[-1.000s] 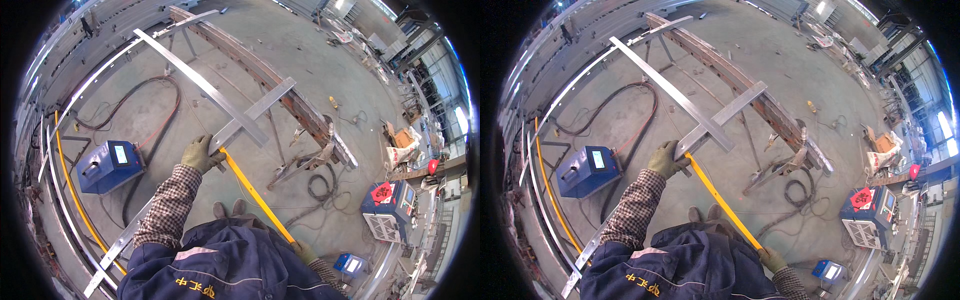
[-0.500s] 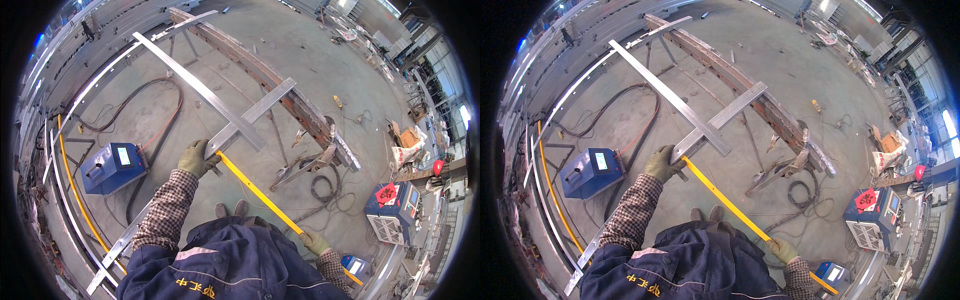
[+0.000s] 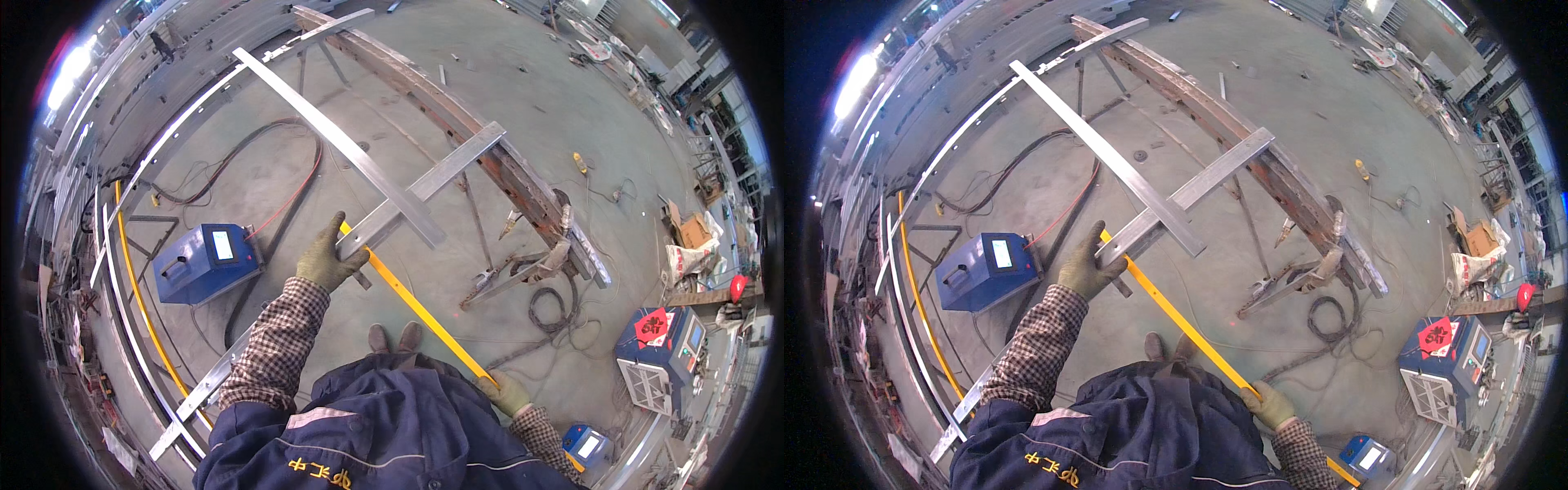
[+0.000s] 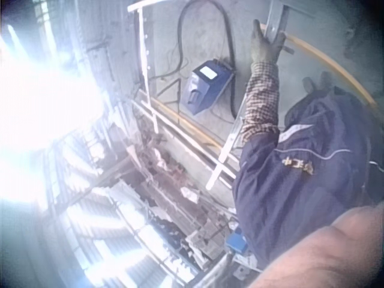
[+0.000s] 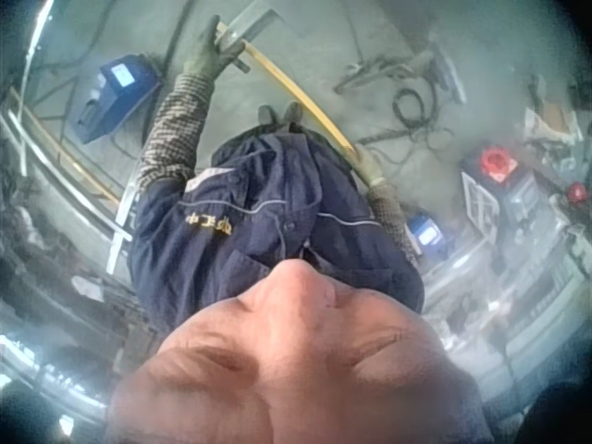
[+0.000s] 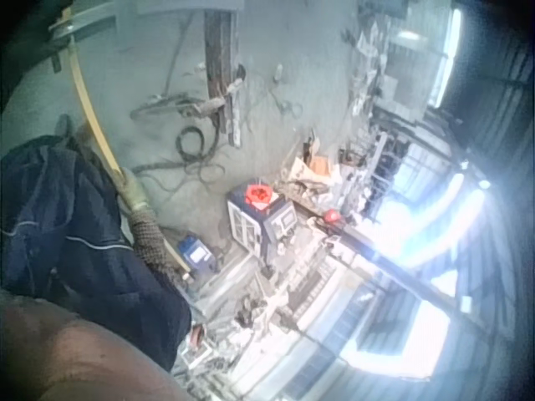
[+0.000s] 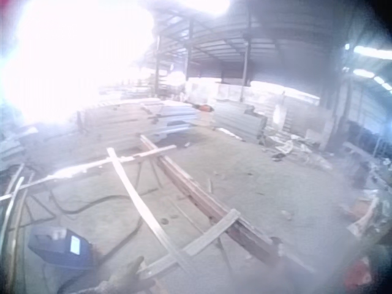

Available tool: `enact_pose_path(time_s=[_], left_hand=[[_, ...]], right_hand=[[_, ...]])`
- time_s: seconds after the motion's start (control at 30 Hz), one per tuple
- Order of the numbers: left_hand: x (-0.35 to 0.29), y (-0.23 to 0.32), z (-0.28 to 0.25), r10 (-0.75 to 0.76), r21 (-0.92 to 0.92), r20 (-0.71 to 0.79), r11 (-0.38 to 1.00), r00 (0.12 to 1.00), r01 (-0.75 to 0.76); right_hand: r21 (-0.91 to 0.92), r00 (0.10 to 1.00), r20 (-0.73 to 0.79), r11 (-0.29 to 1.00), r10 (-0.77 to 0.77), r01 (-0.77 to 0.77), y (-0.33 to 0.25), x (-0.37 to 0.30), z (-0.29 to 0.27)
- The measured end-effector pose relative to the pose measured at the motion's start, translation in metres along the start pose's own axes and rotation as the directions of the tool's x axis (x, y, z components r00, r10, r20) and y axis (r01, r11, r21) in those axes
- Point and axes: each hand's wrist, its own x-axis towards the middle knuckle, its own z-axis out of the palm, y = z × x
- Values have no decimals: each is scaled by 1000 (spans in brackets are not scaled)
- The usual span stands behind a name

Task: The person positions and aligns metal frame components on a jig, then uses a yellow measuring tool to check spacing and alignment. They walk to a storage area and retrieve small metal parts from a white bag, placing them into a basket.

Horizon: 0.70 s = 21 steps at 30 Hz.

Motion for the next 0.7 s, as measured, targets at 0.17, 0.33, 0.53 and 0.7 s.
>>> enact_pose_path(time_s=[0.17,0.33,0.53,0.7], left_hand=[[0,2,-1,-39,107,57,994,998,33],[-2,6,-2,-24,201,71,980,997,9],[-3,4,2,-25,185,71,983,997,12],[-2,0,6,-3,207,-2,978,1000,3]], right_hand=[[51,992,19,991,-122,121,-43,38,-1],[216,967,114,956,-228,200,-100,95,0],[476,942,205,868,-267,143,-204,185,16],[608,895,120,745,-430,276,-229,204,18]])
